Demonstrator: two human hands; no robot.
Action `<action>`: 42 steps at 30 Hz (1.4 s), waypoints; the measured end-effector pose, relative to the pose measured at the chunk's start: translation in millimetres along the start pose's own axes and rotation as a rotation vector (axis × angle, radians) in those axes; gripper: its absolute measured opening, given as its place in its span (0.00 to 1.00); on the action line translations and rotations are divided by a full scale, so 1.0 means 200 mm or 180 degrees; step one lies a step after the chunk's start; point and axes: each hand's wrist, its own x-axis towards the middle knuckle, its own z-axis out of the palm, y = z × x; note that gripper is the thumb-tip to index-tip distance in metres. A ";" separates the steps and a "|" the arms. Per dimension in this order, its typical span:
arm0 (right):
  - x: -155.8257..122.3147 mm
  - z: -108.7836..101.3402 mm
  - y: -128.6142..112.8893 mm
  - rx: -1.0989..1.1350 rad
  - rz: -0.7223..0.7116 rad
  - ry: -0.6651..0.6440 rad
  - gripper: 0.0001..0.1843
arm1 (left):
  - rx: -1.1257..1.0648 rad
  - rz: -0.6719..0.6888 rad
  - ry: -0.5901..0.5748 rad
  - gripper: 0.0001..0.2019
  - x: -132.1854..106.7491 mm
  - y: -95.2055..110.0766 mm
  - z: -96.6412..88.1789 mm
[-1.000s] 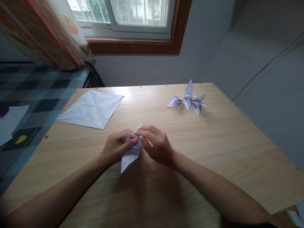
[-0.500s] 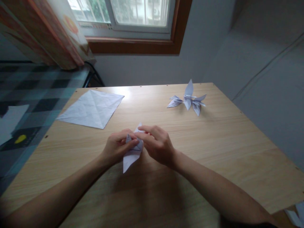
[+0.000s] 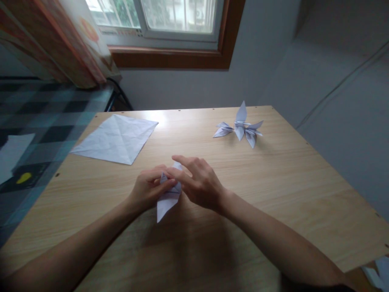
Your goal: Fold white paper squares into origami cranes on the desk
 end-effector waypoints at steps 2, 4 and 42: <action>0.00 -0.01 0.00 -0.0028 -0.0032 0.0010 0.19 | -0.0026 0.0000 -0.0003 0.11 0.00 0.00 0.00; 0.00 -0.02 0.00 -0.0061 -0.0049 0.0089 0.17 | -0.0048 0.0005 -0.0002 0.10 0.00 0.00 0.00; -0.05 0.08 0.05 0.1242 0.1922 0.0862 0.04 | -0.0453 -0.0394 0.1184 0.14 0.02 -0.03 0.01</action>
